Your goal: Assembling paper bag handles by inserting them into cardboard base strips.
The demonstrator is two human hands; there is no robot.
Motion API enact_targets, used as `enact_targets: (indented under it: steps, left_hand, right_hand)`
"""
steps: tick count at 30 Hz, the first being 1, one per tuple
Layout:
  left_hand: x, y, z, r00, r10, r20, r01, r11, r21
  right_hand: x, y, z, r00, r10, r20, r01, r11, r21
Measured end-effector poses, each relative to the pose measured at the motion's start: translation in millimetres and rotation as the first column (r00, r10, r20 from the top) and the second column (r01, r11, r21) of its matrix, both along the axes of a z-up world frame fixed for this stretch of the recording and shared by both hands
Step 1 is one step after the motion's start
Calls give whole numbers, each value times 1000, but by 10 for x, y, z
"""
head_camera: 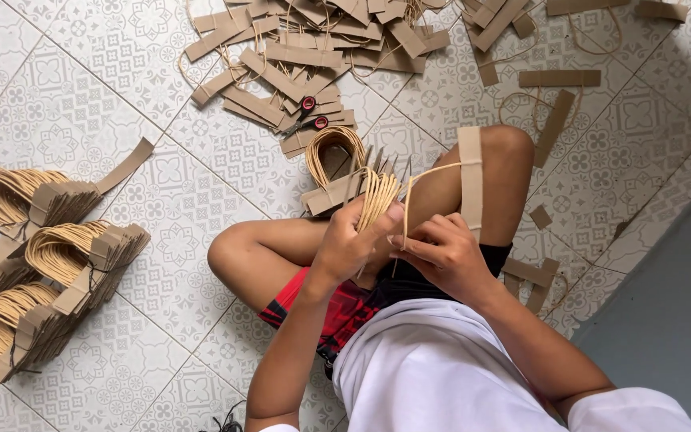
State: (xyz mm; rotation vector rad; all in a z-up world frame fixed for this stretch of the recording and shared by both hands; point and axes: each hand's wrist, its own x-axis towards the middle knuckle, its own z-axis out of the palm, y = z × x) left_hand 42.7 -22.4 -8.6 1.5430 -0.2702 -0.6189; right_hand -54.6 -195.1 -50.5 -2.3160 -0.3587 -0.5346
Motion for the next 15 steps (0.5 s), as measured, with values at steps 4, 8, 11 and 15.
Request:
enact_targets:
  steps: [4, 8, 11, 15]
  left_hand:
    - [43, -7, 31, 998, -3, 63, -1, 998, 61]
    - [142, 76, 9, 996, 59, -68, -62, 997, -50]
    - [189, 181, 75, 983, 104, -150, -126, 981, -147]
    - [187, 240, -84, 949, 63, -309, -138, 965, -225]
  right_hand:
    - [48, 18, -59, 1000, -22, 2, 22, 988, -154]
    - [117, 46, -19, 999, -19, -40, 17, 999, -51]
    - [122, -29, -117, 997, -13, -76, 31, 969, 243]
    - [118, -151, -91, 981, -30, -190, 117, 879, 463]
